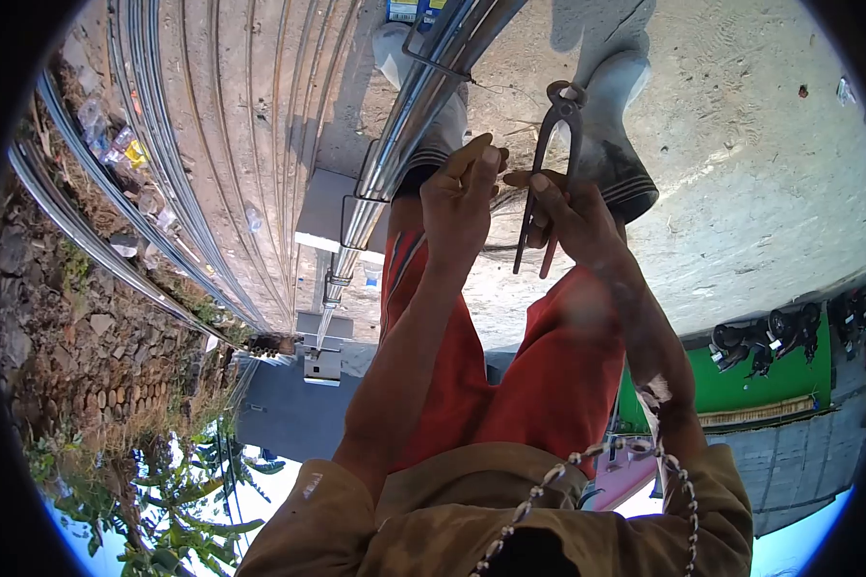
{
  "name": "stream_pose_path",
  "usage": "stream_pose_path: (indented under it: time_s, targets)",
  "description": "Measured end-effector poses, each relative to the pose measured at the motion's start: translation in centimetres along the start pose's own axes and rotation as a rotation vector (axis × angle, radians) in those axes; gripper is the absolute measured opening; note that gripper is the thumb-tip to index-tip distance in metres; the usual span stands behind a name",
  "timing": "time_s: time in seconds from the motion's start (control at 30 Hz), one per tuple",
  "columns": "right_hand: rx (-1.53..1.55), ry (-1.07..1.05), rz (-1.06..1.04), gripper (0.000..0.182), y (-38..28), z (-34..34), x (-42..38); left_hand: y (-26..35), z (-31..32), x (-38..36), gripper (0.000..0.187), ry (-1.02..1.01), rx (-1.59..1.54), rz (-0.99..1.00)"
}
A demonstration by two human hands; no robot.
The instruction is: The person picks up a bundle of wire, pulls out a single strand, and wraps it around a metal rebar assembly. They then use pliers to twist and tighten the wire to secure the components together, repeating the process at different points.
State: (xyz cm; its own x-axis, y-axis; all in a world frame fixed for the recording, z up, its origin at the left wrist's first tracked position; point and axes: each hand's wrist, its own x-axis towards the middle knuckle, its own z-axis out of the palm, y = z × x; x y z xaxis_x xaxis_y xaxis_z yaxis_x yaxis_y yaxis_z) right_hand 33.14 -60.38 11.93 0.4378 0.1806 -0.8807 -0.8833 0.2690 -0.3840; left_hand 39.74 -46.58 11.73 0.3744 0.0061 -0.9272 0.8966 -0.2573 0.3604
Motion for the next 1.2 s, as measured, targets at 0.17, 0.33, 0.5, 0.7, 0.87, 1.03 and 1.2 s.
stream_pose_path:
  time_s: [0.17, 0.33, 0.5, 0.7, 0.87, 1.03, 1.2]
  targets:
    - [-0.075, -0.073, 0.031, 0.034, -1.2, 1.1, 1.8, 1.0, 1.8, -0.9, 0.029, 0.051, 0.314, 0.199]
    - [-0.093, -0.204, 0.01, 0.044, -1.6, 0.4, 1.3, 0.5, 1.7, 1.1, 0.019, 0.095, 0.453, 0.399]
    - [-0.09, -0.199, 0.142, 0.037, -1.3, -1.9, 1.5, -1.2, 2.1, 1.6, 0.018, -0.001, -0.022, 0.159]
    - [-0.356, -0.092, -0.047, 0.035, -0.7, -3.5, 3.0, -2.8, 3.9, 3.2, 0.023, 0.04, -0.328, -0.019]
    - [-0.418, -0.078, 0.045, 0.038, -1.6, -3.8, 4.0, -1.9, 4.4, 4.4, 0.029, 0.012, -0.516, -0.17]
    - [-0.417, -0.089, 0.038, 0.041, -1.5, -4.6, 4.8, -1.3, 5.8, 5.9, 0.027, 0.174, -0.253, -0.036]
    - [-0.44, -0.101, -0.094, 0.042, -1.0, -5.3, 5.2, -2.7, 6.7, 7.1, 0.017, 0.243, -0.433, 0.074]
